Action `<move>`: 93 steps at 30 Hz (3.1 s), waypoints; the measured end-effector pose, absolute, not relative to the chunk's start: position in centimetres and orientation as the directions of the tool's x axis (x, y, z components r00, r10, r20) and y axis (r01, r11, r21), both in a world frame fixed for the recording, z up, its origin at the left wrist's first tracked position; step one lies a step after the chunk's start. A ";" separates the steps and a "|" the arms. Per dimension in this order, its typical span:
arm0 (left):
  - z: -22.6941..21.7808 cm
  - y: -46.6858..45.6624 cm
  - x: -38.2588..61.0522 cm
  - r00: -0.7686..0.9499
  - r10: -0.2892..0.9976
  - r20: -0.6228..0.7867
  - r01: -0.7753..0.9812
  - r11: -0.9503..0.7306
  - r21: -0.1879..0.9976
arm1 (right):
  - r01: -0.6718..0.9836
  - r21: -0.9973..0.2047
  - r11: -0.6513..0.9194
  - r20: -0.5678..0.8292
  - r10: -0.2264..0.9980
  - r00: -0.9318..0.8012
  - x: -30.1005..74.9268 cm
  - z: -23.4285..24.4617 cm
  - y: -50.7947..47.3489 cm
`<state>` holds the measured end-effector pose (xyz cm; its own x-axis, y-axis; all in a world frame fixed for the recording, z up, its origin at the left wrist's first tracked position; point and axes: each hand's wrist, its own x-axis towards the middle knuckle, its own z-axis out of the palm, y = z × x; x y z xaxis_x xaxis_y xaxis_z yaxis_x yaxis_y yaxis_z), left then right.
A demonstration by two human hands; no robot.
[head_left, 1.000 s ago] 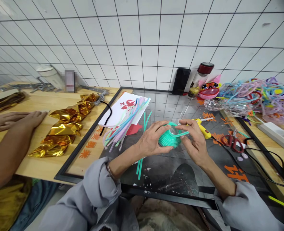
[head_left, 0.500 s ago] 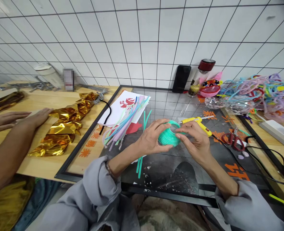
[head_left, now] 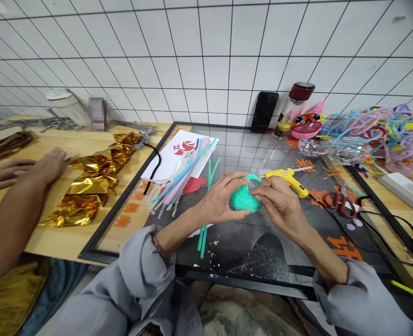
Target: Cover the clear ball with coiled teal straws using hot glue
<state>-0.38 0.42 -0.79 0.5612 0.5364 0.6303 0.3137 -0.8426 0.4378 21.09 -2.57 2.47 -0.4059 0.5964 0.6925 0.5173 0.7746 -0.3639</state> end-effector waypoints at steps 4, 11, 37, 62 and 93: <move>-0.8 0.5 -0.3 0.557 0.521 0.646 0.301 -0.852 0.427 | 0.525 -0.348 0.777 0.692 0.591 -0.414 21.0 2.5 -2.6; -0.8 0.4 -0.4 0.558 0.535 0.634 0.323 -0.844 0.427 | 0.555 -0.249 0.793 0.715 0.537 -0.447 20.9 2.3 -2.5; -1.2 0.7 -0.1 0.508 0.605 0.614 0.339 -0.795 0.503 | 0.782 -0.458 0.424 0.679 0.734 -0.001 24.6 2.6 -1.2; -0.5 1.4 0.0 0.392 0.798 0.458 0.327 -0.586 0.741 | 0.984 0.132 -0.119 0.149 0.984 0.099 27.5 0.8 1.3; 0.6 1.6 0.6 0.276 0.927 0.254 0.347 -0.343 0.873 | 0.896 -0.355 0.268 0.778 0.615 0.125 23.9 2.1 -0.5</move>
